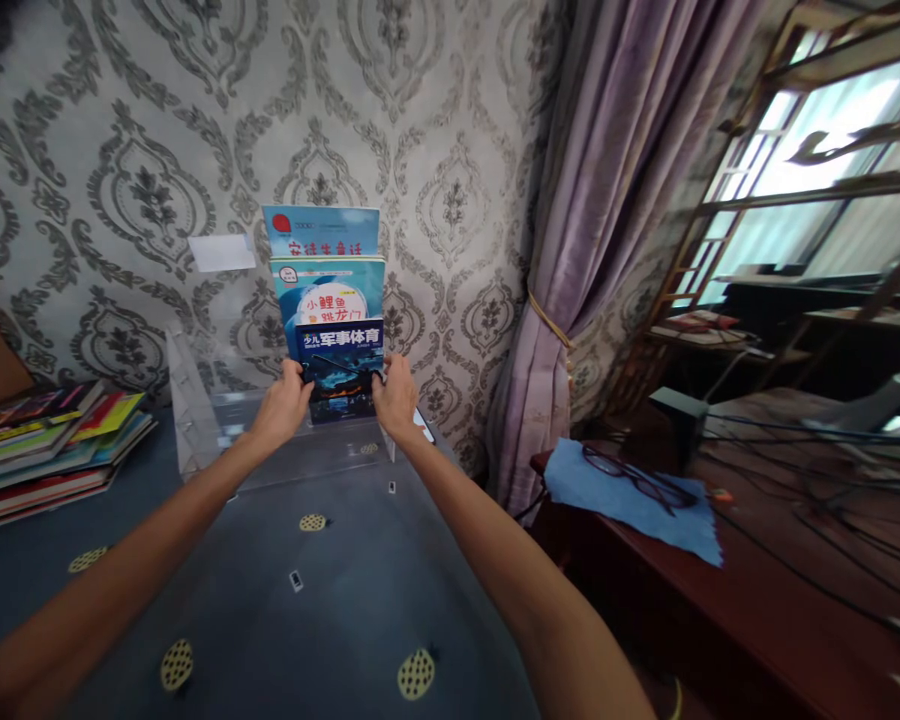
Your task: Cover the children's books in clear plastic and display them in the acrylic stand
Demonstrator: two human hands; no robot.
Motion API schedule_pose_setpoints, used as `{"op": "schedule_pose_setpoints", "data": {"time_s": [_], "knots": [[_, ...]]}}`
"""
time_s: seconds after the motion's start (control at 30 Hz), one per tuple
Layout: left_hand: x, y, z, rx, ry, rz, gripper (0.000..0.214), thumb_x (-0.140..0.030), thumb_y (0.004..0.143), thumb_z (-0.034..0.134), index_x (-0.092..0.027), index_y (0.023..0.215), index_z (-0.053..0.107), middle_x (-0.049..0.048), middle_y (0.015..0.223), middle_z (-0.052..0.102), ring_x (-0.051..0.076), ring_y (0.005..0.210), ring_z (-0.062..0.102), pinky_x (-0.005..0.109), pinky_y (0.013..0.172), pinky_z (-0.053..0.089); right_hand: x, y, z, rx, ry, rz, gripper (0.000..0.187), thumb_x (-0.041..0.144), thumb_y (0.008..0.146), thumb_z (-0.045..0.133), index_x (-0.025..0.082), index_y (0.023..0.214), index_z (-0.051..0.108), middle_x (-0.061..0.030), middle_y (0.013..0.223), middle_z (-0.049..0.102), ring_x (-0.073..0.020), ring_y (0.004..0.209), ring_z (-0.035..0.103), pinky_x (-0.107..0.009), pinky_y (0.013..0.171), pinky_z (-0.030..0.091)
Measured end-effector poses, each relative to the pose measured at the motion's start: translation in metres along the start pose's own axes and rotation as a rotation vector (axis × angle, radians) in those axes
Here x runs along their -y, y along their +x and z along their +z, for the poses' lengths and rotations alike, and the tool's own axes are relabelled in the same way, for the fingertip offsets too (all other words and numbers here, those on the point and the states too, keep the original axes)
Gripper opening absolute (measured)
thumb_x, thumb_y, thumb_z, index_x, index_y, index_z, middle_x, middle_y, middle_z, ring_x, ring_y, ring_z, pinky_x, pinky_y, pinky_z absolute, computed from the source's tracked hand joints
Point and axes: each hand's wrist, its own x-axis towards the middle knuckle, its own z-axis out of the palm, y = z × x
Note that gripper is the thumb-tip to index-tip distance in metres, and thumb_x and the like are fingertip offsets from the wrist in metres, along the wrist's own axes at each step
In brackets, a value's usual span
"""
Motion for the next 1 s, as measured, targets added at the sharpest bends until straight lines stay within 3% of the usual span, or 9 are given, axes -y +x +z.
{"op": "schedule_pose_setpoints", "data": {"time_s": [0.5, 1.0], "knots": [[0.003, 0.0, -0.001, -0.012, 0.001, 0.02, 0.028, -0.026, 0.1, 0.044, -0.014, 0.125, 0.041, 0.0129, 0.092, 0.071, 0.028, 0.09, 0.071, 0.035, 0.079, 0.051, -0.024, -0.019, -0.005, -0.061, 0.113, -0.104, 0.031, 0.015, 0.08, 0.046, 0.017, 0.108, 0.058, -0.0092, 0.093, 0.066, -0.021, 0.076, 0.06, -0.037, 0.078, 0.05], [-0.001, -0.006, -0.011, 0.008, 0.006, -0.012, 0.032, -0.028, 0.101, 0.043, -0.011, 0.129, 0.041, 0.0167, 0.098, 0.071, 0.03, 0.095, 0.071, 0.038, 0.084, 0.052, -0.019, -0.038, 0.0, -0.002, 0.174, -0.141, 0.03, 0.015, 0.082, 0.046, 0.017, 0.109, 0.059, -0.0105, 0.095, 0.066, -0.0218, 0.081, 0.061, -0.037, 0.079, 0.052]]}}
